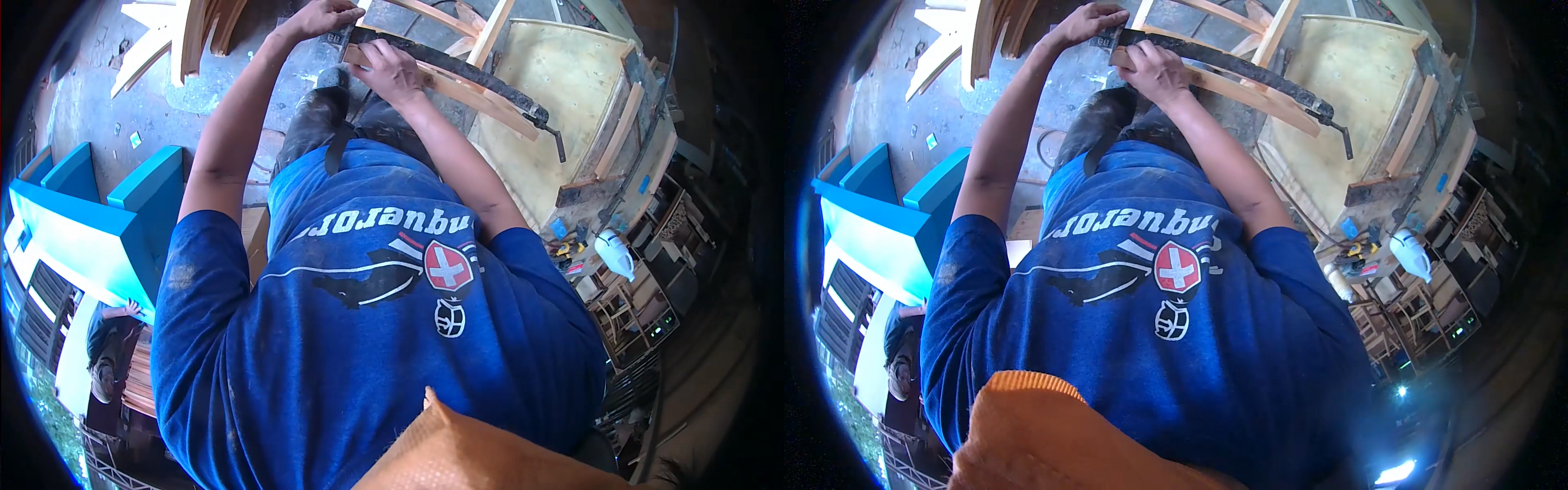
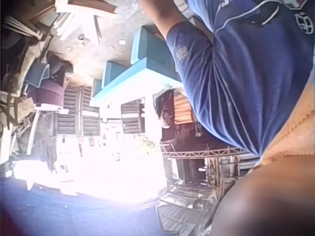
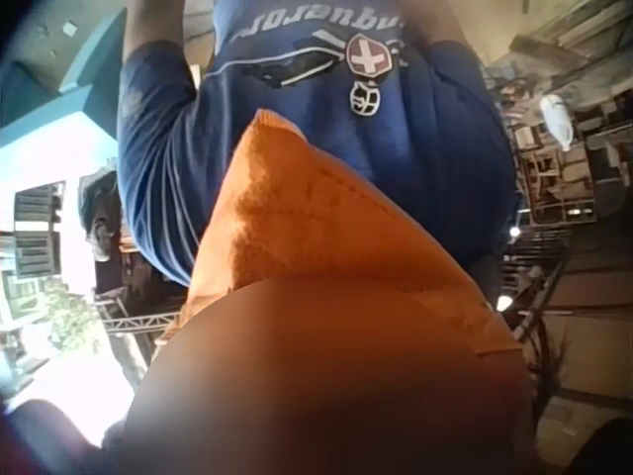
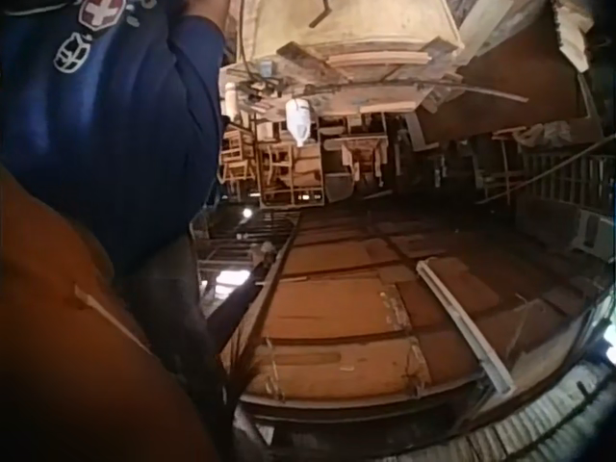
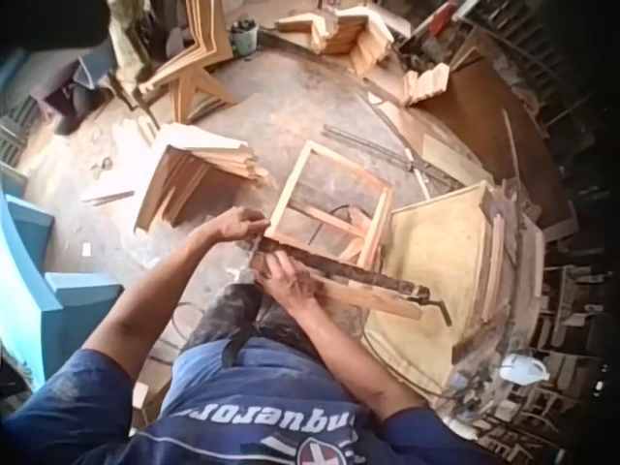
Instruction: Repairing a wooden chair frame using a power drill and a bar clamp.
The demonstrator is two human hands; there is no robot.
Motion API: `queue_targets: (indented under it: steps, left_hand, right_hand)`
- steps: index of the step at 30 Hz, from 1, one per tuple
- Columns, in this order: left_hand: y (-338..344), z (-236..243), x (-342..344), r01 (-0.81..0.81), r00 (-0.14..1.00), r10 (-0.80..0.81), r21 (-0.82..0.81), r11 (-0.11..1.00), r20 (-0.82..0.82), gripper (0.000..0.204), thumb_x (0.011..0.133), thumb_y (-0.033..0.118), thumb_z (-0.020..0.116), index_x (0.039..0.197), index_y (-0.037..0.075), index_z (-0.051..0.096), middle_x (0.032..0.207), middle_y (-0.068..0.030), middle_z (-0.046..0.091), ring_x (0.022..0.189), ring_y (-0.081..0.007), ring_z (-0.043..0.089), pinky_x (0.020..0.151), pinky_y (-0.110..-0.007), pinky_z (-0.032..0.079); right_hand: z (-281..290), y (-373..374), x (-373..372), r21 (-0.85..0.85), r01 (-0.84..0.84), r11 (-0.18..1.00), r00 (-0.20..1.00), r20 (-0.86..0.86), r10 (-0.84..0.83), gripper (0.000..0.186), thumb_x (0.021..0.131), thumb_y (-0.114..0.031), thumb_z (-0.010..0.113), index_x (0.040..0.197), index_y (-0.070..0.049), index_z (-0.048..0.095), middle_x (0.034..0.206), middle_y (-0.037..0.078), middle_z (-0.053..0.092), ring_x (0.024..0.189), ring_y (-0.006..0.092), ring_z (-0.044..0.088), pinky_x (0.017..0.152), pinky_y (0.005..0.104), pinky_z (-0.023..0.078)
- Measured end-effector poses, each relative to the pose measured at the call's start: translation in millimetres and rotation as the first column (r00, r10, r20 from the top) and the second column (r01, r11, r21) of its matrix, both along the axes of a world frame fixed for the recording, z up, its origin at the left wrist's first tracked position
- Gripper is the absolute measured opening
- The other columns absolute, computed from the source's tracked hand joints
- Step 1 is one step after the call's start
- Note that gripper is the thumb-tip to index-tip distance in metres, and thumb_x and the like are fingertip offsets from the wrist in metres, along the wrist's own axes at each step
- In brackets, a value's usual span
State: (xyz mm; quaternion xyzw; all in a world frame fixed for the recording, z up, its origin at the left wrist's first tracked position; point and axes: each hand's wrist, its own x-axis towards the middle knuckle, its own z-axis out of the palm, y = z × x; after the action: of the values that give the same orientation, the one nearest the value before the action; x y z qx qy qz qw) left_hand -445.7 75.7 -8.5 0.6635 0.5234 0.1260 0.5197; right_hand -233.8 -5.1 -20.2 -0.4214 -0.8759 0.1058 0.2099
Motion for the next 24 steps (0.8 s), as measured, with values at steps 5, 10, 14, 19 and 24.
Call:
queue_targets:
  steps: [5, 10, 14, 19, 24]
  left_hand:
    - [-22, -2, -5, -0.297, 0.920, 0.299, -0.045, 0.954, 0.253, 0.041, 0.085, 0.032, 0.068, 0.113, 0.002, 0.065, 0.090, -0.0123, 0.070, 0.082, -0.0209, 0.067, 0.074, -0.036, 0.054]
    - [-62, -12, -19, -0.471, 0.866, 0.483, 0.537, 0.700, 0.129, 0.029, 0.089, 0.033, 0.066, 0.099, 0.006, 0.073, 0.082, -0.0071, 0.069, 0.072, -0.0140, 0.064, 0.073, -0.031, 0.053]
    - [-113, -9, -4, -0.537, 0.842, 0.532, 0.058, 0.842, 0.088, 0.030, 0.086, 0.026, 0.071, 0.106, 0.005, 0.072, 0.088, -0.0104, 0.073, 0.079, -0.0102, 0.065, 0.072, -0.026, 0.053]
    - [-134, -10, 24, -0.564, 0.801, 0.574, -0.105, 0.819, 0.172, 0.029, 0.087, 0.027, 0.071, 0.104, 0.003, 0.073, 0.089, -0.0088, 0.073, 0.079, -0.0096, 0.064, 0.072, -0.026, 0.052]
    - [-134, -20, 32, -0.620, 0.771, 0.625, -0.084, 0.780, 0.122, 0.029, 0.086, 0.027, 0.073, 0.100, 0.003, 0.074, 0.080, -0.0062, 0.072, 0.070, -0.0072, 0.062, 0.062, -0.023, 0.050]
  right_hand:
    - [3, -3, 0, 0.003, -0.009, 1.000, 1.000, 0.018, 0.009, 0.039, 0.069, -0.032, 0.078, 0.098, -0.009, 0.067, 0.088, 0.005, 0.062, 0.072, 0.0244, 0.067, 0.064, 0.0337, 0.055]
    - [1, -6, -1, -0.002, 0.007, 1.000, 1.000, 0.025, -0.007, 0.043, 0.067, -0.033, 0.080, 0.101, -0.009, 0.066, 0.091, 0.004, 0.062, 0.073, 0.0243, 0.067, 0.064, 0.0344, 0.055]
    - [-3, -7, -1, 0.019, 0.004, 1.000, 1.000, 0.011, -0.004, 0.045, 0.066, -0.033, 0.081, 0.101, -0.009, 0.066, 0.092, 0.004, 0.062, 0.072, 0.0248, 0.067, 0.063, 0.0349, 0.054]
    - [-6, -10, 0, -0.011, 0.031, 0.999, 0.999, 0.030, -0.031, 0.045, 0.062, -0.030, 0.082, 0.100, -0.012, 0.065, 0.090, 0.003, 0.063, 0.076, 0.0230, 0.066, 0.067, 0.0361, 0.053]
    - [-9, -10, -1, 0.011, 0.036, 0.999, 0.999, -0.006, -0.036, 0.046, 0.061, -0.029, 0.082, 0.100, -0.012, 0.064, 0.090, 0.003, 0.064, 0.078, 0.0232, 0.067, 0.068, 0.0351, 0.054]
